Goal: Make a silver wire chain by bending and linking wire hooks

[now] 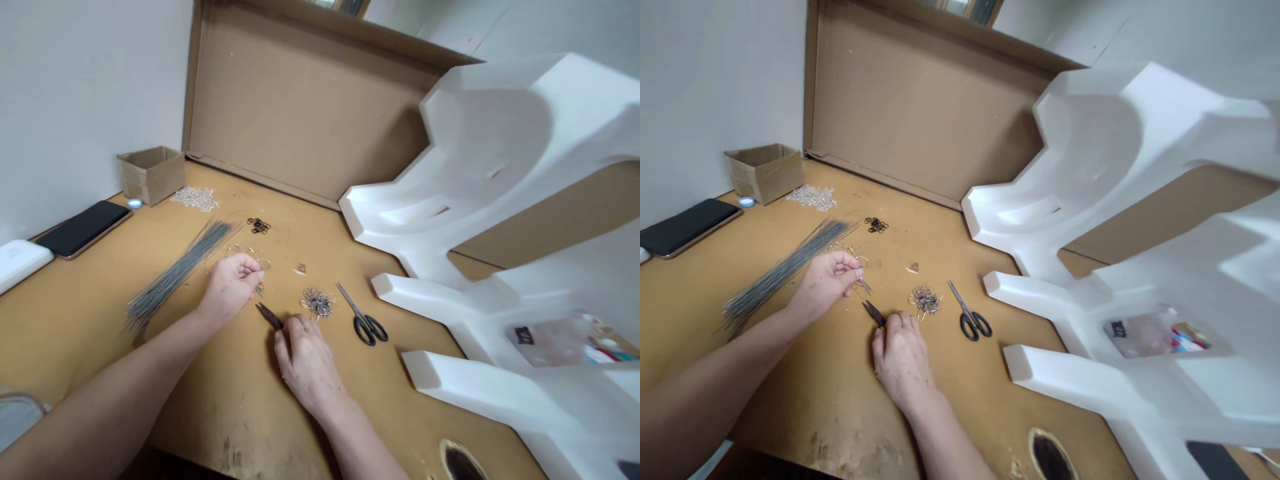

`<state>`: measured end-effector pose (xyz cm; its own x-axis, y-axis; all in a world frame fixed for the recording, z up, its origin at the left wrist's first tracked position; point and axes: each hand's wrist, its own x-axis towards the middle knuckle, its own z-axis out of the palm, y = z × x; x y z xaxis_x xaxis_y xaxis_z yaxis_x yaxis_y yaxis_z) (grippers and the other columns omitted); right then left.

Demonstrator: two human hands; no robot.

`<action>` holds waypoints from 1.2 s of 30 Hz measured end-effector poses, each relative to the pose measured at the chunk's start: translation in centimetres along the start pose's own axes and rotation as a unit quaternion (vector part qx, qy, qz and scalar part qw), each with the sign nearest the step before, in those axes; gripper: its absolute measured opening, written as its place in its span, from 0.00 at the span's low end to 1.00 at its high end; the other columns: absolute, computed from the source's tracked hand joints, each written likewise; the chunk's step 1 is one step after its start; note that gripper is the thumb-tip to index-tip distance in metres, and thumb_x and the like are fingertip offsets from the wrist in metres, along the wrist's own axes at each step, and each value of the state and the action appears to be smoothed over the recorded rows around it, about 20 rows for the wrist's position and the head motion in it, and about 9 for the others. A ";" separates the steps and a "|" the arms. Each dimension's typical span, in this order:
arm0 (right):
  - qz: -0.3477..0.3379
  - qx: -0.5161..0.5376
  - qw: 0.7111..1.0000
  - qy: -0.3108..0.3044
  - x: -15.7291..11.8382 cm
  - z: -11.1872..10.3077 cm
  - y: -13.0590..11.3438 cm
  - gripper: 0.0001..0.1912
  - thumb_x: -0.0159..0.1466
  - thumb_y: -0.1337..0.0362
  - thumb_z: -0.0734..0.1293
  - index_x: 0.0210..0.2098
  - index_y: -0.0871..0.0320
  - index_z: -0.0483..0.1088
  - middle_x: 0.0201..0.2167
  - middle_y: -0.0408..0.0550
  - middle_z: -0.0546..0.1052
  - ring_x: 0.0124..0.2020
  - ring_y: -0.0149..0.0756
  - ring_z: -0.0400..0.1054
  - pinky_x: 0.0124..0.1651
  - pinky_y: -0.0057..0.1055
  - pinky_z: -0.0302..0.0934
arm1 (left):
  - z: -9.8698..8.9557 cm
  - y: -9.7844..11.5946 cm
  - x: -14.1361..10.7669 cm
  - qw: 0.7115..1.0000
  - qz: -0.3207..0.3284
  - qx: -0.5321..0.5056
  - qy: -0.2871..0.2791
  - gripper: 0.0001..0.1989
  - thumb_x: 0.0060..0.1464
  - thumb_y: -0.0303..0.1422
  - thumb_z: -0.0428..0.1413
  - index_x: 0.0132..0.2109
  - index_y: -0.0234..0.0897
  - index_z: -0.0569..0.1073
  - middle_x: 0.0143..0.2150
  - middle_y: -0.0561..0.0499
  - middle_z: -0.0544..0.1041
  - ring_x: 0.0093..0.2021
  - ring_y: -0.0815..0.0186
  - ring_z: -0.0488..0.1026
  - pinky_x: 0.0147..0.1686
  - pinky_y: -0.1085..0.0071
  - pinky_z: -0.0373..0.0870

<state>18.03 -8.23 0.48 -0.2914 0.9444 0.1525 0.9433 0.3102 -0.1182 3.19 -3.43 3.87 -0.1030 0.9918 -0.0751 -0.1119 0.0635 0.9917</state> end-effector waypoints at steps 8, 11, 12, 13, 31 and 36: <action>-0.013 0.047 0.999 0.012 -0.1 -0.7 0.2 0.09 0.58 0.61 0.58 0.25 0.58 0.63 0.32 0.55 0.70 0.36 0.44 0.62 0.38 0.40 0.57 | 0.1 -0.8 0.1 1.000 0.027 0.002 -0.017 0.05 0.38 0.21 0.53 0.24 0.34 0.66 0.17 0.58 0.68 0.17 0.76 0.62 0.18 0.79 0.59; -0.018 0.165 0.981 0.097 1.0 -1.8 0.3 0.08 0.59 0.62 0.57 0.26 0.57 0.61 0.28 0.50 0.70 0.34 0.39 0.63 0.39 0.36 0.57 | 0.3 -1.2 -0.1 0.998 0.034 0.010 -0.044 0.04 0.39 0.22 0.52 0.24 0.35 0.66 0.18 0.58 0.68 0.18 0.76 0.62 0.19 0.78 0.59; -0.013 0.195 0.973 0.121 1.5 -2.1 0.3 0.07 0.60 0.62 0.57 0.26 0.57 0.61 0.28 0.49 0.70 0.33 0.38 0.63 0.39 0.35 0.57 | 0.3 -1.4 -0.2 0.998 0.039 0.016 -0.053 0.04 0.39 0.23 0.52 0.24 0.35 0.66 0.18 0.58 0.68 0.18 0.76 0.62 0.19 0.78 0.59; -0.009 0.217 0.967 0.134 2.0 -2.4 0.2 0.07 0.59 0.61 0.58 0.27 0.57 0.61 0.28 0.48 0.70 0.32 0.37 0.64 0.37 0.34 0.58 | 0.4 -1.5 -0.2 0.997 0.047 0.024 -0.061 0.03 0.39 0.23 0.52 0.25 0.35 0.66 0.18 0.58 0.67 0.18 0.75 0.62 0.20 0.78 0.59; -0.091 0.187 0.942 0.265 3.1 -1.2 -1.1 0.09 0.59 0.66 0.59 0.23 0.58 0.62 0.21 0.44 0.68 0.26 0.32 0.59 0.33 0.31 0.53 | 0.7 -2.7 -0.5 0.981 0.106 0.134 -0.094 0.03 0.41 0.24 0.50 0.25 0.35 0.66 0.18 0.56 0.67 0.20 0.72 0.65 0.23 0.75 0.62; 0.053 0.431 0.885 0.166 3.3 -1.5 -0.5 0.09 0.56 0.61 0.61 0.22 0.58 0.62 0.18 0.41 0.65 0.22 0.29 0.57 0.28 0.28 0.53 | 1.0 -2.4 -0.7 0.980 0.105 0.115 -0.123 0.04 0.40 0.24 0.51 0.27 0.35 0.67 0.21 0.55 0.69 0.22 0.72 0.67 0.25 0.74 0.64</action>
<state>16.84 -5.45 2.47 -0.0107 0.9329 0.3600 0.4485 0.3262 -0.8321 4.48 -4.21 1.69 0.1452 0.9805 0.1322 0.1144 -0.1494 0.9821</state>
